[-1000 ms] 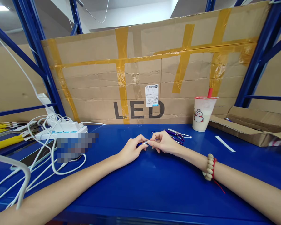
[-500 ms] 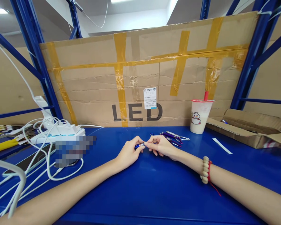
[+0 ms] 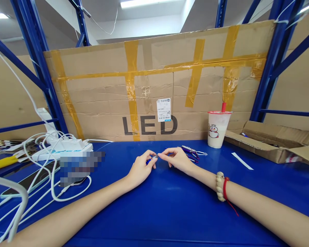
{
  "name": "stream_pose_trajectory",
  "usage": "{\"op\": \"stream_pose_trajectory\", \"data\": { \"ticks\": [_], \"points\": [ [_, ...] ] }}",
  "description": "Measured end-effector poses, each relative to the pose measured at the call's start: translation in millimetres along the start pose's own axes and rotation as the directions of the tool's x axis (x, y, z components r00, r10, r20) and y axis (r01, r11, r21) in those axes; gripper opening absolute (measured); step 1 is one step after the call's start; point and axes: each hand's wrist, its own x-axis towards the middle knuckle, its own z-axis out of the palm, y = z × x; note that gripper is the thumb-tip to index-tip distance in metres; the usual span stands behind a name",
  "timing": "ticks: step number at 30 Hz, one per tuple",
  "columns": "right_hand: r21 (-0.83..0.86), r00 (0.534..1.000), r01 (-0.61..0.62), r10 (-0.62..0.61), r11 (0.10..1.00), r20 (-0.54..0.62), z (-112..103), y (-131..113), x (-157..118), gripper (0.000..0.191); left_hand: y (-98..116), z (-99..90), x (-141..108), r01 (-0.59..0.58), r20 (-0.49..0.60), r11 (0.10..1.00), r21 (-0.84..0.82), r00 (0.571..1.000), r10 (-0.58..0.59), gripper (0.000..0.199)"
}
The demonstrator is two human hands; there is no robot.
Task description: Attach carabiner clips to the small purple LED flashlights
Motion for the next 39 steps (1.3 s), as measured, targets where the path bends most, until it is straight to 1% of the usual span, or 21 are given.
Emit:
{"op": "stream_pose_trajectory", "data": {
  "ticks": [2,4,7,11,14,21,26,33,36,39],
  "points": [
    [0.013,1.0,0.01,-0.01,1.0,0.015,0.8,-0.2,-0.3,0.041,0.2,-0.1,0.0,0.0,0.006,1.0,-0.007,1.0,0.0,0.019],
    [0.01,0.999,0.033,-0.033,0.999,-0.002,0.6,-0.9,-0.6,0.04,0.6,-0.3,0.0,0.005,0.012,1.0,-0.011,1.0,-0.005,0.021],
    [-0.033,0.993,0.111,-0.112,0.993,-0.035,-1.2,-1.5,-0.5,0.037,1.2,-0.7,0.0,0.006,0.017,1.0,-0.013,1.0,-0.005,0.023],
    [-0.111,0.973,0.214,-0.222,0.971,-0.063,-3.9,-1.1,0.0,0.033,1.2,-0.6,0.2,0.007,0.025,1.0,-0.006,1.0,-0.007,0.025],
    [-0.132,0.964,0.248,-0.258,0.96,-0.061,-4.4,-1.0,0.3,0.031,1.4,-0.5,0.2,0.013,0.03,1.0,0.011,0.999,-0.013,0.024],
    [-0.084,0.974,0.219,-0.224,0.972,-0.047,-2.9,-0.6,0.9,0.033,5.3,-2.8,-1.1,-0.016,0.049,0.999,0.032,0.999,0.014,0.021],
    [-0.052,0.973,0.226,-0.228,0.973,-0.039,-3.9,1.7,1.0,0.027,5.0,-2.6,-0.6,-0.052,0.073,0.999,0.003,0.996,0.051,0.016],
    [0.048,0.988,0.153,-0.154,0.987,0.011,-4.1,4.2,0.6,0.026,2.2,-1.3,-0.6,-0.065,0.136,0.998,0.006,0.989,0.063,0.017],
    [0.067,0.987,0.158,-0.159,0.985,0.015,-5.0,4.7,1.1,0.025,1.2,-0.8,-0.9,-0.1,0.147,0.995,0.014,0.984,0.097,0.016],
    [0.068,0.983,0.18,-0.181,0.981,0.012,-5.4,4.8,1.6,0.024,-0.7,0.0,-1.4,-0.124,0.147,0.992,-0.016,0.981,0.125,0.012]
  ]
}}
